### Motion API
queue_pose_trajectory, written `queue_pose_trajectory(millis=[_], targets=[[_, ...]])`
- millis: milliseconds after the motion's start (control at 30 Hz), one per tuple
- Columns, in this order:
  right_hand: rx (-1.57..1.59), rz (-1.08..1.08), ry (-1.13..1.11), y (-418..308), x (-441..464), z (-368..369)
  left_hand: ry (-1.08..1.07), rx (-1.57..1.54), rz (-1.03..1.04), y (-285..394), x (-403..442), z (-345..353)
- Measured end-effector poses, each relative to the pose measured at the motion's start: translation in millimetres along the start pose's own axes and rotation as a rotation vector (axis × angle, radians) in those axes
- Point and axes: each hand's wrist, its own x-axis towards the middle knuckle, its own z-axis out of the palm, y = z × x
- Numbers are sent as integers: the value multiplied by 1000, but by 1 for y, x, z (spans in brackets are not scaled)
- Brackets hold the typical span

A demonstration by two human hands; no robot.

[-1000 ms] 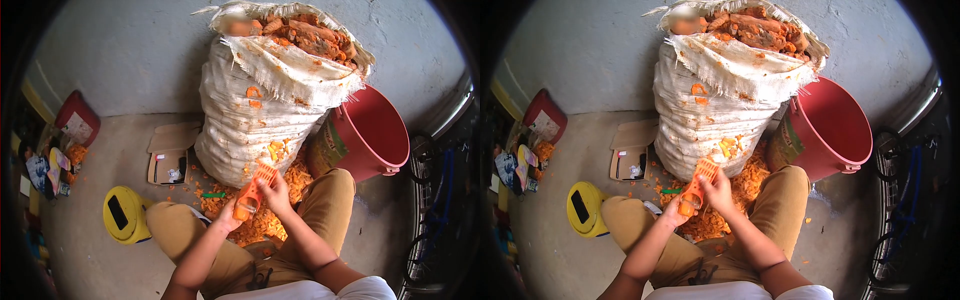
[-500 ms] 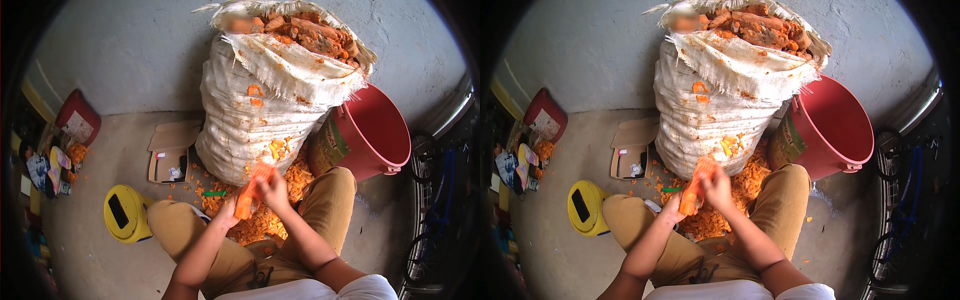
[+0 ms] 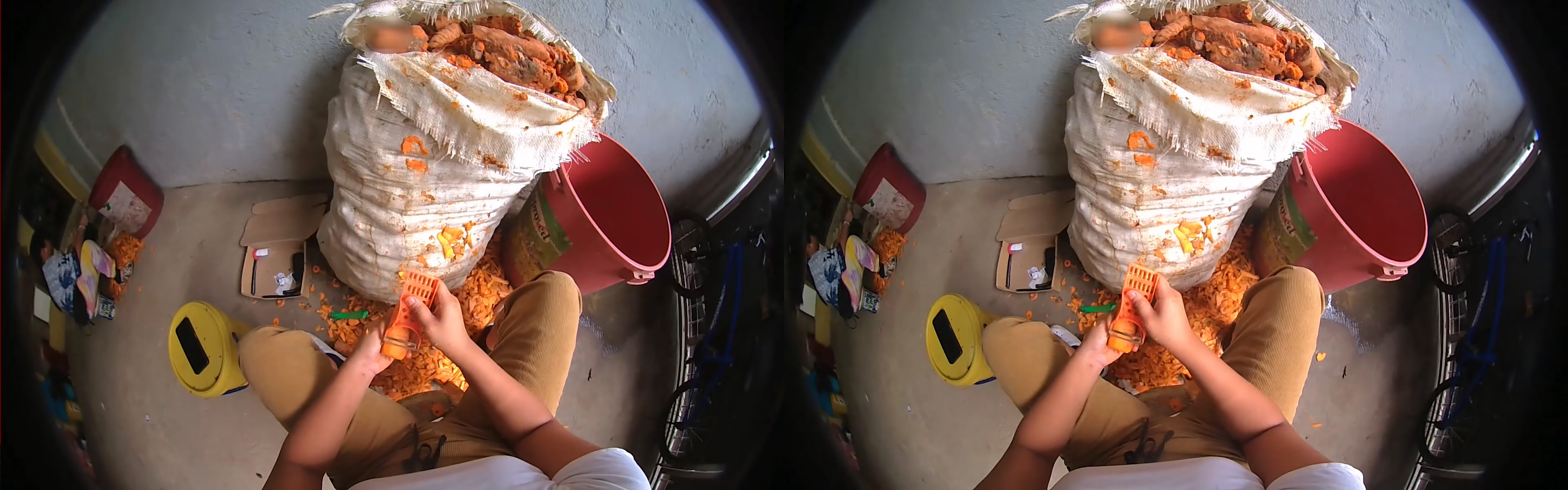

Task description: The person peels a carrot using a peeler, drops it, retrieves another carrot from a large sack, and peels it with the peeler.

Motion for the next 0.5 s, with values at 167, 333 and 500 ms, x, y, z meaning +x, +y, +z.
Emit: queue_pose_trajectory(millis=[167,333,500], targets=[[-112,-60,36,-6,7,-9,-58,-5,-38,0,-2,-2],[-55,-20,69,2,8,-15,-66,-69,-36,4,-3,6],[96,-213,620,-4,35,-47,-85,28,-103,1,-7,-10]])
